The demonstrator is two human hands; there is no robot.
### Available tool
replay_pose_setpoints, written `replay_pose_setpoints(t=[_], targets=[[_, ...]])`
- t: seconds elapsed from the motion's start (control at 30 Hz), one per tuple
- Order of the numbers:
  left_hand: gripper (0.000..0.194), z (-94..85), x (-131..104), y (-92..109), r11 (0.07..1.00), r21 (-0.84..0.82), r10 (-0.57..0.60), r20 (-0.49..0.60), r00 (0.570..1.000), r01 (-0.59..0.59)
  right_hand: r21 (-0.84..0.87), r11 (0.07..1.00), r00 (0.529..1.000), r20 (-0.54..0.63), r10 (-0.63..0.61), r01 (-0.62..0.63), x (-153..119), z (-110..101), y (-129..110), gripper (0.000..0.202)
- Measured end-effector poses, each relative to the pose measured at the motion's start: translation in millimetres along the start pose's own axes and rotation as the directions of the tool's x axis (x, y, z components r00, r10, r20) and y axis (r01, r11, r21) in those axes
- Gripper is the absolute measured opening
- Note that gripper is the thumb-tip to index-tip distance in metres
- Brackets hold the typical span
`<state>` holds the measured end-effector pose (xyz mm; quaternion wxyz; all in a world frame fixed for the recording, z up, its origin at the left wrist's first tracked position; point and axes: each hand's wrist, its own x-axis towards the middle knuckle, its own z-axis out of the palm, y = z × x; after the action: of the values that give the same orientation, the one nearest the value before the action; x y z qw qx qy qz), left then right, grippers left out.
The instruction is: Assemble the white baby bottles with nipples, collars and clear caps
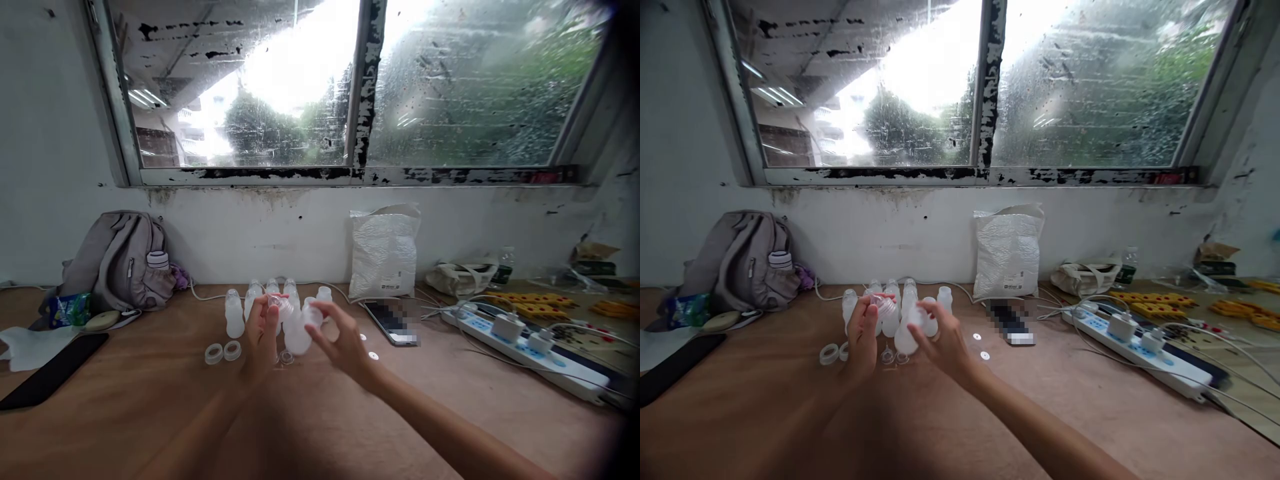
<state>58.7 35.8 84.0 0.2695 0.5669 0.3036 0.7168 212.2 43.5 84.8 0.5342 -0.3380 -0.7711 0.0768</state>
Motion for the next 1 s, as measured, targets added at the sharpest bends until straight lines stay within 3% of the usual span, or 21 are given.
replay_pose_setpoints(t=[0.17,0.37,0.53,0.63,0.73,1.0], targets=[[0.03,-0.4,-14,-11,0.991,0.131,-0.039,0.156,0.987,0.019,0.11,0.98,0.974,0.175,0.147,-0.168,-39,24,14,0.036],[0.023,-11.7,-27,-31,0.973,0.226,-0.052,0.368,0.928,-0.036,0.207,0.946,0.95,0.239,0.2,-0.251,-46,28,21,0.042],[0.021,-19.8,-34,-47,0.954,0.282,-0.024,0.411,0.911,-0.102,0.366,0.868,0.898,0.401,0.179,-0.336,-55,32,18,0.058],[0.023,-24.4,-39,-54,0.952,0.291,-0.029,0.405,0.914,-0.099,0.347,0.849,0.855,0.475,0.207,-0.398,-64,37,21,0.051],[0.023,-27.9,-42,-59,0.946,0.295,-0.008,0.43,0.903,-0.132,0.281,0.863,0.839,0.482,0.252,-0.421,-70,42,28,0.034],[0.02,-29.1,-32,-58,0.843,0.375,0.133,0.551,0.824,-0.386,0.271,0.891,0.86,0.465,0.209,-0.364,-66,42,34,0.028]])
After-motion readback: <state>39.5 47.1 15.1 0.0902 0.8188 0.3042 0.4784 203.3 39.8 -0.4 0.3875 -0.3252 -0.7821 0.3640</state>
